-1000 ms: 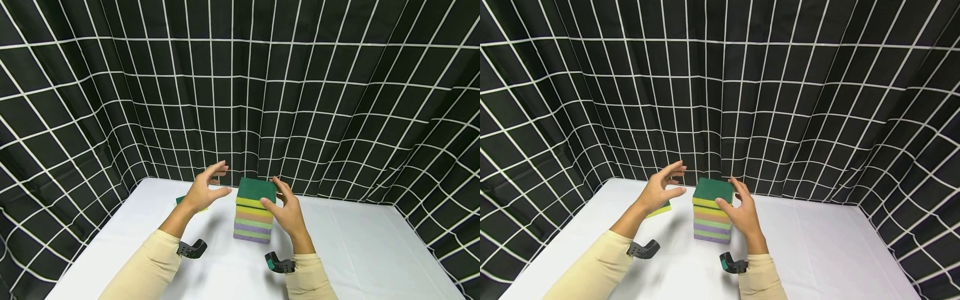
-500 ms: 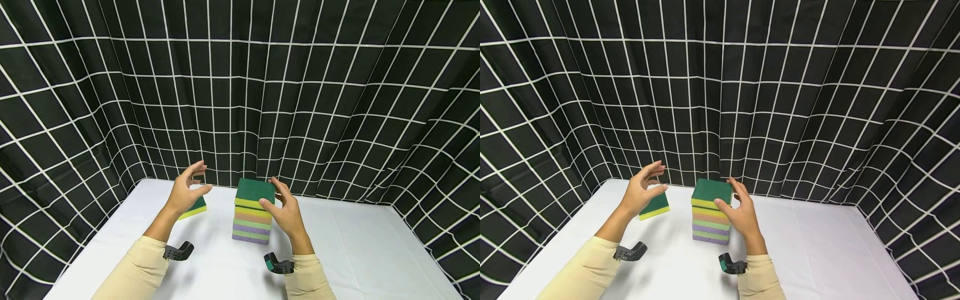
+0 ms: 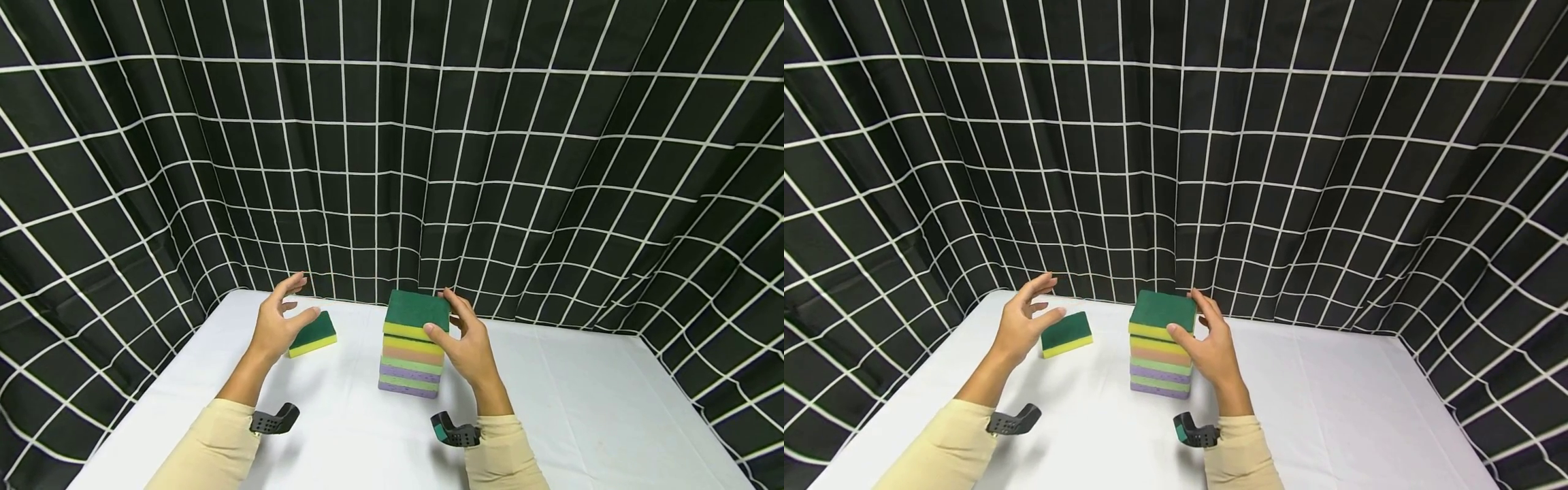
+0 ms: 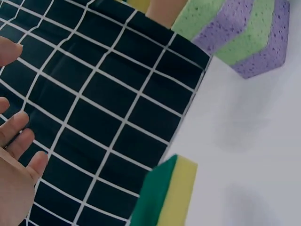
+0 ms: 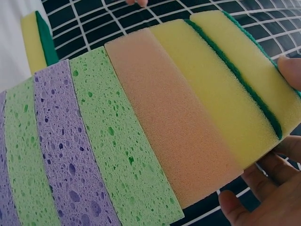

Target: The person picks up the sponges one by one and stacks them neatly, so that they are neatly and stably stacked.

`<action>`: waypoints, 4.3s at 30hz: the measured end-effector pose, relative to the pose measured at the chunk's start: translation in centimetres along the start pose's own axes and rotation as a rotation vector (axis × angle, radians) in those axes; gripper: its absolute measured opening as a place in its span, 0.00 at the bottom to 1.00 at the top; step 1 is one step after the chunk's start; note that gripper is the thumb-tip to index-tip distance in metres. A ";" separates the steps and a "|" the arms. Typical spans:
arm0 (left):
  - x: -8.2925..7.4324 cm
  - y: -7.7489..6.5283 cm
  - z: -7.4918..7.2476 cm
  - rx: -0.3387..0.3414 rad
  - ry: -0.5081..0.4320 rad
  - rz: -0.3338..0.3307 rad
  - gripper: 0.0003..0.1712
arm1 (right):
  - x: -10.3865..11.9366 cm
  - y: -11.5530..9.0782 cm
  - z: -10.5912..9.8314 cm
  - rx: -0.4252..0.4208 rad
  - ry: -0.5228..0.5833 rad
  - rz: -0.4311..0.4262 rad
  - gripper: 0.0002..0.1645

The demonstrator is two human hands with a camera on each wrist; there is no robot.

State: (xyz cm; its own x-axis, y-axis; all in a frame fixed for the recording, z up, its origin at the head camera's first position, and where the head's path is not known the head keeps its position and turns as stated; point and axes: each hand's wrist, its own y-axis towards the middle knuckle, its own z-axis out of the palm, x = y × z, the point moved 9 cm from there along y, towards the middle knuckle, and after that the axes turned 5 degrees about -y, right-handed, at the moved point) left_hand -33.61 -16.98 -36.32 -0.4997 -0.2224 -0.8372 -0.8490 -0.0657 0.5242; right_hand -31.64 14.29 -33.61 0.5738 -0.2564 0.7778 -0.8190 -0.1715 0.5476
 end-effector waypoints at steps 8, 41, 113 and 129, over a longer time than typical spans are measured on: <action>-1.0 -1.2 -0.5 -0.040 0.029 -0.056 0.37 | 0.0 0.0 0.0 0.001 -0.007 0.001 0.39; 11.8 -3.5 -2.1 -0.039 0.092 -0.404 0.44 | -0.3 -0.3 0.1 0.006 0.002 0.010 0.39; 8.8 -4.9 -3.1 0.045 0.281 -0.304 0.42 | 0.1 -0.1 0.0 0.022 0.011 0.014 0.40; 4.5 -3.2 -2.2 0.023 0.218 -0.136 0.40 | 0.1 -0.1 0.0 0.016 -0.003 0.011 0.40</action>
State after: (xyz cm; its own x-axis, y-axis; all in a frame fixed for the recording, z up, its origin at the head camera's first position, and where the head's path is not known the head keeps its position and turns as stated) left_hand -32.73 -19.87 -41.46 -0.3338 -0.4176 -0.8451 -0.9109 -0.0878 0.4032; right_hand -31.54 14.31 -33.57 0.5648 -0.2611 0.7828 -0.8252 -0.1842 0.5340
